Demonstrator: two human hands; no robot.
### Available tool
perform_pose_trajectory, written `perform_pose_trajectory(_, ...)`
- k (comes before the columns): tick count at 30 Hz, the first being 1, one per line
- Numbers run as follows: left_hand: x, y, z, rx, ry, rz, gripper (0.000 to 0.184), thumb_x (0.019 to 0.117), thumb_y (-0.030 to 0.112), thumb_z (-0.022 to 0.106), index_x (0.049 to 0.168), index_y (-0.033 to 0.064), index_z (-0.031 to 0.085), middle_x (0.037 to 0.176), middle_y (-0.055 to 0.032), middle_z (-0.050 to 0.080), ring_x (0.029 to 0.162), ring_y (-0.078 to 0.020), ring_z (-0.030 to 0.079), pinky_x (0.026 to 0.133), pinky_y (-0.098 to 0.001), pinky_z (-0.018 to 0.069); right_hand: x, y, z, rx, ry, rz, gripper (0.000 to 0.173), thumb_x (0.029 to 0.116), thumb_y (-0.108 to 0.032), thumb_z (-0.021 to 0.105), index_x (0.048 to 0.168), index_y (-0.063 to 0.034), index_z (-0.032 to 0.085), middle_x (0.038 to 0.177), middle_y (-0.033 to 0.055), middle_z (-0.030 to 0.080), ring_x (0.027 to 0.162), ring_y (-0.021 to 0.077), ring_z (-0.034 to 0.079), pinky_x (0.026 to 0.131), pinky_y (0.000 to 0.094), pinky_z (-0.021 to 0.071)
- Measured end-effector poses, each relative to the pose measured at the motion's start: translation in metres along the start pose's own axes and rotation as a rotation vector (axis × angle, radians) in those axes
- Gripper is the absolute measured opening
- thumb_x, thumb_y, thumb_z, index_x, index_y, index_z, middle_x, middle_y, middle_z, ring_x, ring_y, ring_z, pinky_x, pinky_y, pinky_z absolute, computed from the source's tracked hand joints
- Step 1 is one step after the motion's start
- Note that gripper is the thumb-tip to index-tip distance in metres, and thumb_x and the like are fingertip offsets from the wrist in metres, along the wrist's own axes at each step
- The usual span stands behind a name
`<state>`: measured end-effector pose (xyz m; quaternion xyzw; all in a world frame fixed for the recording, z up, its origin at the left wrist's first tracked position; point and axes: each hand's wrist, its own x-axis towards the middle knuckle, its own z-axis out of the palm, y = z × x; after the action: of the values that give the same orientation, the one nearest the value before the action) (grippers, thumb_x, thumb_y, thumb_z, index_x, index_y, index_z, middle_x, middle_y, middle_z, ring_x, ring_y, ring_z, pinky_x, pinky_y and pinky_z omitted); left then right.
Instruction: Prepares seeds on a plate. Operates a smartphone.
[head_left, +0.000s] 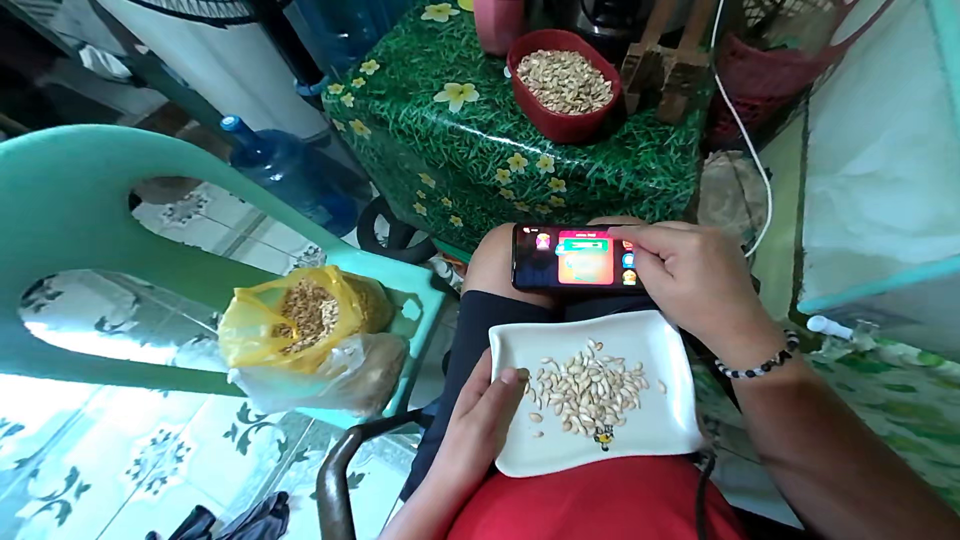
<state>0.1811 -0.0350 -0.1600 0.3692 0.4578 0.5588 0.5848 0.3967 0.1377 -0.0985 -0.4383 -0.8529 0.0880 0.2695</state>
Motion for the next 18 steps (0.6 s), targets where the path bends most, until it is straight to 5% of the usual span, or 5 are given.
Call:
perform_pose_trajectory(2,0.0,-0.001,0.0,0.008,-0.002,0.006,0.036,0.1088,0.012,0.033,0.141,-0.0006,0.043,0.114,-0.0034,0.068,0.101,-0.0103,0.069,0.09,-0.0299,0.0597,-0.002,-0.002,-0.003,0.027,0.012,-0.01,0.034,0.1003,-0.005,0.049,0.119,-0.0125,0.077,0.127,0.006,0.072,0.098,0.0255,0.073,0.078,0.0494,0.057)
perform_pose_trajectory(6,0.001,0.0,0.0,0.008,-0.001,0.002,0.036,0.109,0.013,0.033,0.14,-0.0005,0.044,0.113,-0.0038,0.068,0.101,-0.0107,0.069,0.09,-0.0295,0.0596,-0.003,-0.007,-0.002,0.033,0.024,-0.052,0.036,0.097,-0.007,0.049,0.119,-0.0119,0.078,0.101,0.0096,0.075,0.083,0.0239,0.071,0.068,0.0458,0.0555)
perform_pose_trajectory(9,0.001,0.001,0.001,0.009,0.001,0.0,0.036,0.1088,0.012,0.033,0.14,0.0,0.043,0.113,-0.0027,0.068,0.1,-0.01,0.069,0.09,-0.0293,0.0598,-0.002,-0.009,0.001,0.044,-0.022,-0.074,0.035,0.0969,-0.008,0.05,0.119,-0.0138,0.078,0.095,0.0077,0.074,0.079,0.0221,0.069,0.066,0.0445,0.0546)
perform_pose_trajectory(18,0.001,0.0,-0.001,0.005,-0.009,0.006,0.037,0.1089,0.012,0.032,0.141,-0.0008,0.043,0.114,-0.0049,0.068,0.101,-0.012,0.07,0.091,-0.0308,0.0598,0.0,-0.022,0.01,0.058,-0.117,-0.142,0.036,0.0957,-0.007,0.053,0.119,-0.0183,0.078,0.092,0.0058,0.075,0.082,0.022,0.071,0.068,0.0447,0.056)
